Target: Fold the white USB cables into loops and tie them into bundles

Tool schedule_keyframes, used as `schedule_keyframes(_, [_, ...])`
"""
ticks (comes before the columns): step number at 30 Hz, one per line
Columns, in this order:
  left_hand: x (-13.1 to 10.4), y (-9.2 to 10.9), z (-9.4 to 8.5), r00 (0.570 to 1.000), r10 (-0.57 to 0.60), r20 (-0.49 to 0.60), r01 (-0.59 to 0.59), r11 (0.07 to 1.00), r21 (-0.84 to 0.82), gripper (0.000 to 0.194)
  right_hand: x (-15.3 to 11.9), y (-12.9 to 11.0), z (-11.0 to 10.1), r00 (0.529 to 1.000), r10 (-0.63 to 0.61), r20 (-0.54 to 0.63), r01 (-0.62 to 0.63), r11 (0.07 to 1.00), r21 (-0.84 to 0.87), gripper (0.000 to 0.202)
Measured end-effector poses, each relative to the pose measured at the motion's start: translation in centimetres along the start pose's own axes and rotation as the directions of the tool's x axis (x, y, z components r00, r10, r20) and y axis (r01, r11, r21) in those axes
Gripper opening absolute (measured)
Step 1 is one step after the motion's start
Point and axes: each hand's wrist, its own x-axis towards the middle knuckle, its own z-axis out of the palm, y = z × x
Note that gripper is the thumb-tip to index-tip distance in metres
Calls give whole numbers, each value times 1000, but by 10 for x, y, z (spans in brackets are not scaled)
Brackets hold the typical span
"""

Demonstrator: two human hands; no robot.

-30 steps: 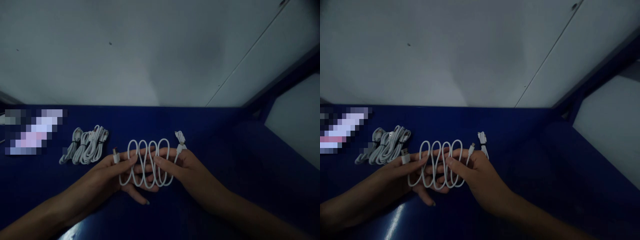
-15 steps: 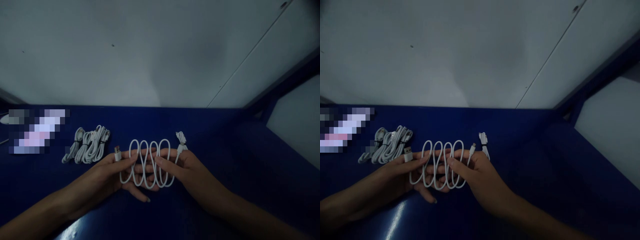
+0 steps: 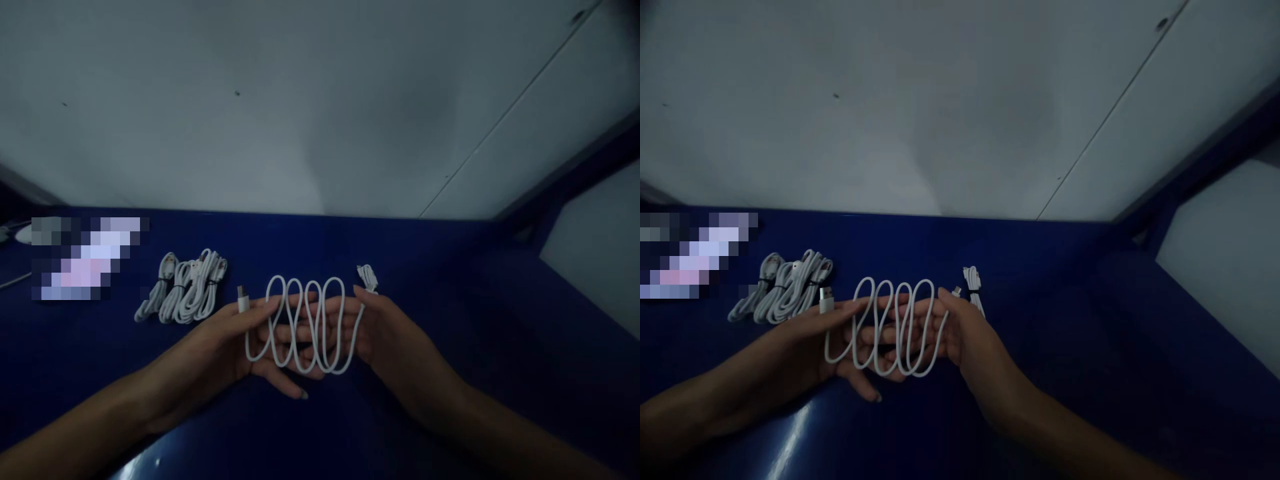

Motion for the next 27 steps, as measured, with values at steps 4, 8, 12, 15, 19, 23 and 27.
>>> schedule_keyframes(4, [0,-2,-2,998,39,39,-38,998,-40,45,1,-2,2,1000,31,-4,-31,999,-15,68])
schedule_keyframes(8, [1,-1,-4,992,51,112,-45,998,-54,45,0,-2,3,1000,15,-10,-15,1000,-2,64])
schedule_keyframes(12, [2,-2,-6,986,61,153,-50,996,-77,50,-1,-1,1,1000,-2,30,2,1000,-9,64])
schedule_keyframes(15, [2,-3,-8,984,66,163,-54,995,-80,53,5,6,-2,999,-4,46,7,998,-56,63])
schedule_keyframes(19, [0,-4,-10,984,49,172,-33,995,-93,56,24,28,-5,991,-120,50,129,961,-246,63])
schedule_keyframes(23, [-2,-6,-6,977,3,214,25,991,-131,56,28,44,-5,983,-178,34,180,929,-324,48])
schedule_keyframes(27, [-6,-11,1,968,-31,248,71,985,-156,56,7,36,1,947,-265,179,320,809,-494,39])
